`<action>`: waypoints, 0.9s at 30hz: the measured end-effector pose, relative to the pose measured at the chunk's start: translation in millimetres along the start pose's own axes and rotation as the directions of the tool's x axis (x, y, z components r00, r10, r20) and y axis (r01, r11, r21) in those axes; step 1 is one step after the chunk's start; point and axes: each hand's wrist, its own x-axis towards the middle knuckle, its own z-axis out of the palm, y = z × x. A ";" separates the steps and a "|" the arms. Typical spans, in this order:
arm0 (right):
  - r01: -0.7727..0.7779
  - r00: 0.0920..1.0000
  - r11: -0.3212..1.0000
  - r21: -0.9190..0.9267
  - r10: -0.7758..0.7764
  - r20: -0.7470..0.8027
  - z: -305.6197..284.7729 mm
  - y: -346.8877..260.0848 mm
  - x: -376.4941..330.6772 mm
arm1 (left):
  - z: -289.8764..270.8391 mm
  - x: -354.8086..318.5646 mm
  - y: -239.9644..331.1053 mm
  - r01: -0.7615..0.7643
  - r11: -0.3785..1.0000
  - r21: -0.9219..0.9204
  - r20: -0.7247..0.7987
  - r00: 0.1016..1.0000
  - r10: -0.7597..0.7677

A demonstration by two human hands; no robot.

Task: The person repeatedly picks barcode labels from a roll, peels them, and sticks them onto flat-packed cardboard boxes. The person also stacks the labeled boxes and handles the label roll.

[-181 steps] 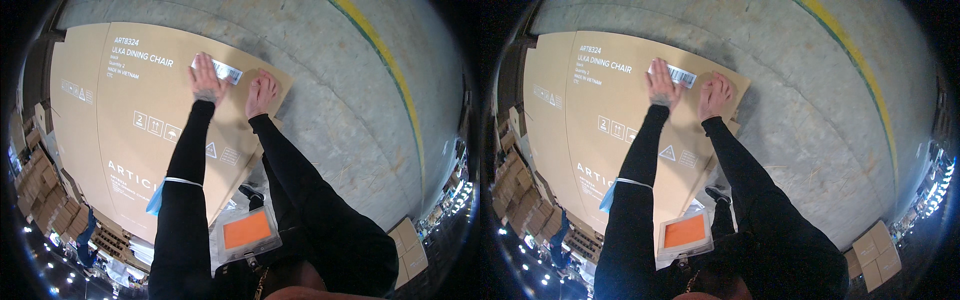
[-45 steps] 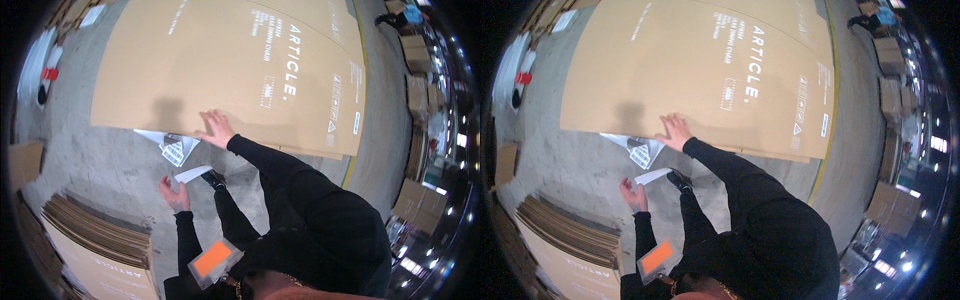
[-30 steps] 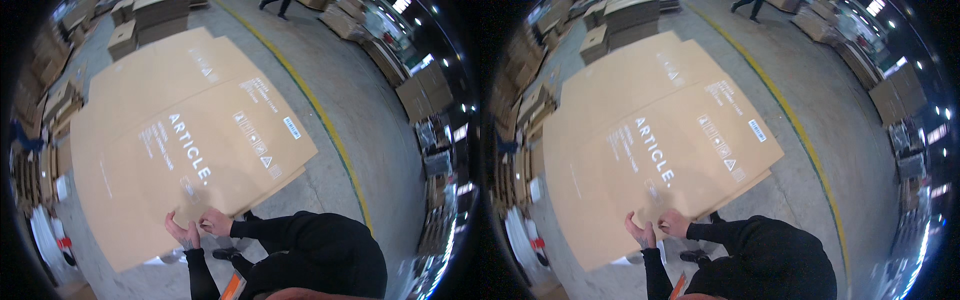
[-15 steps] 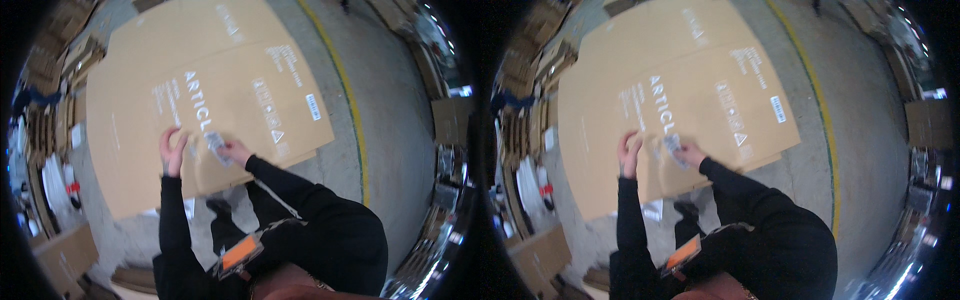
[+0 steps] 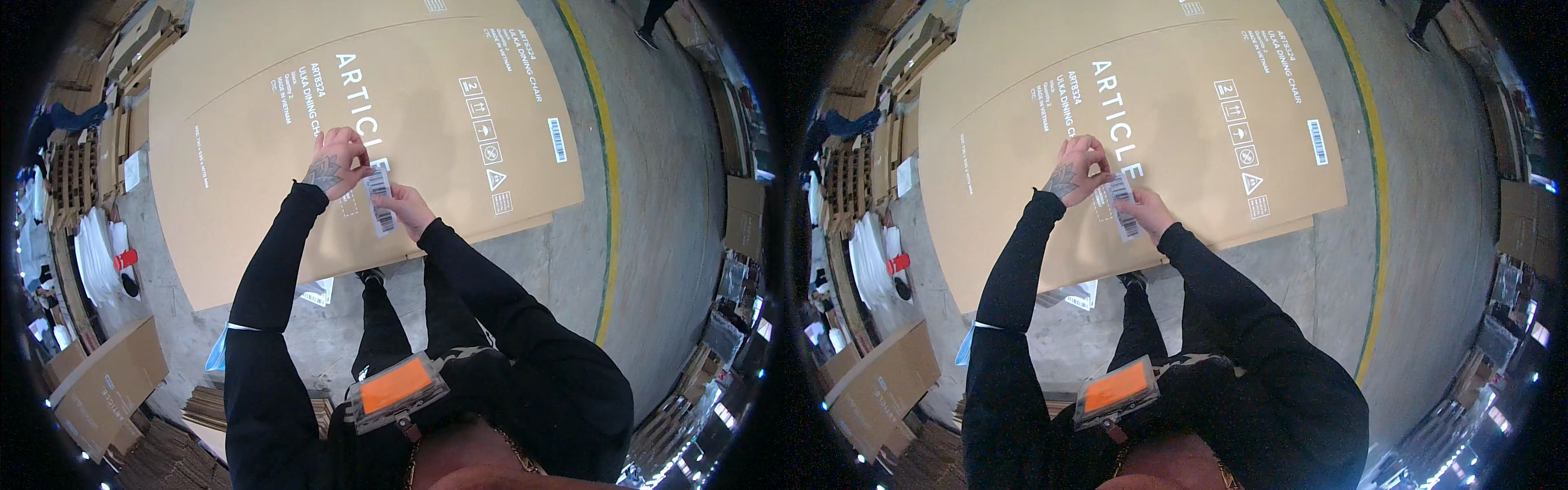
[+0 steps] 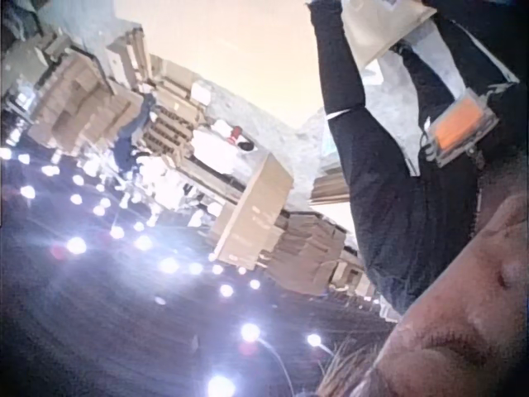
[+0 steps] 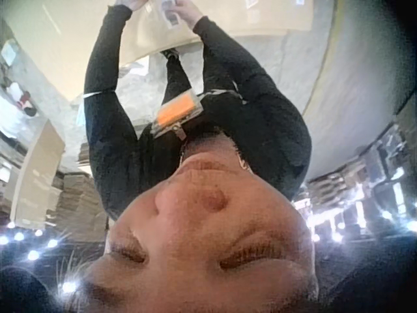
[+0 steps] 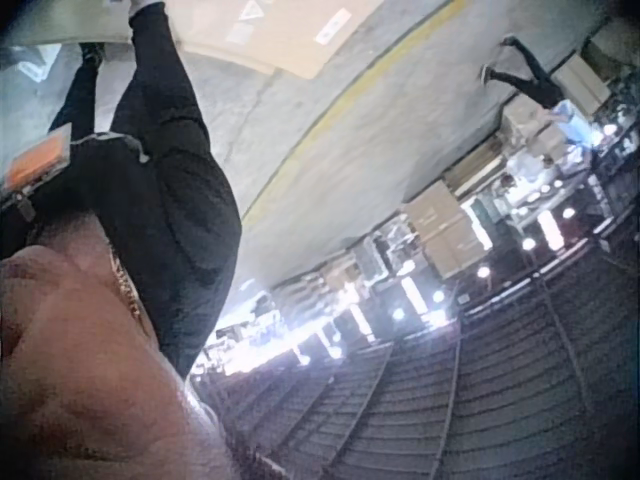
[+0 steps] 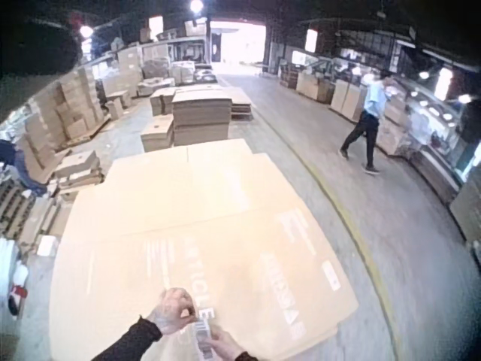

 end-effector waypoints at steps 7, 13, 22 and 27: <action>0.150 0.988 0.946 -0.288 -0.138 0.062 -7.1 38.0 38.7 | 20.1 -35.7 14.3 -0.286 0.910 0.299 -0.178 0.921 0.348; 0.124 0.986 0.885 -0.450 -0.163 -0.047 -24.5 80.2 29.8 | -17.3 -36.7 8.3 -0.135 0.977 0.168 -0.270 0.946 0.177; 0.059 0.994 0.987 0.146 -0.045 -0.099 -0.5 100.2 23.7 | -9.2 -24.0 -56.7 -0.010 0.998 -0.064 -0.060 0.998 0.006; 0.134 0.966 0.977 0.168 -0.091 -0.242 2.8 94.6 32.3 | -9.9 -13.8 -72.1 -0.007 0.992 -0.124 0.061 0.998 0.015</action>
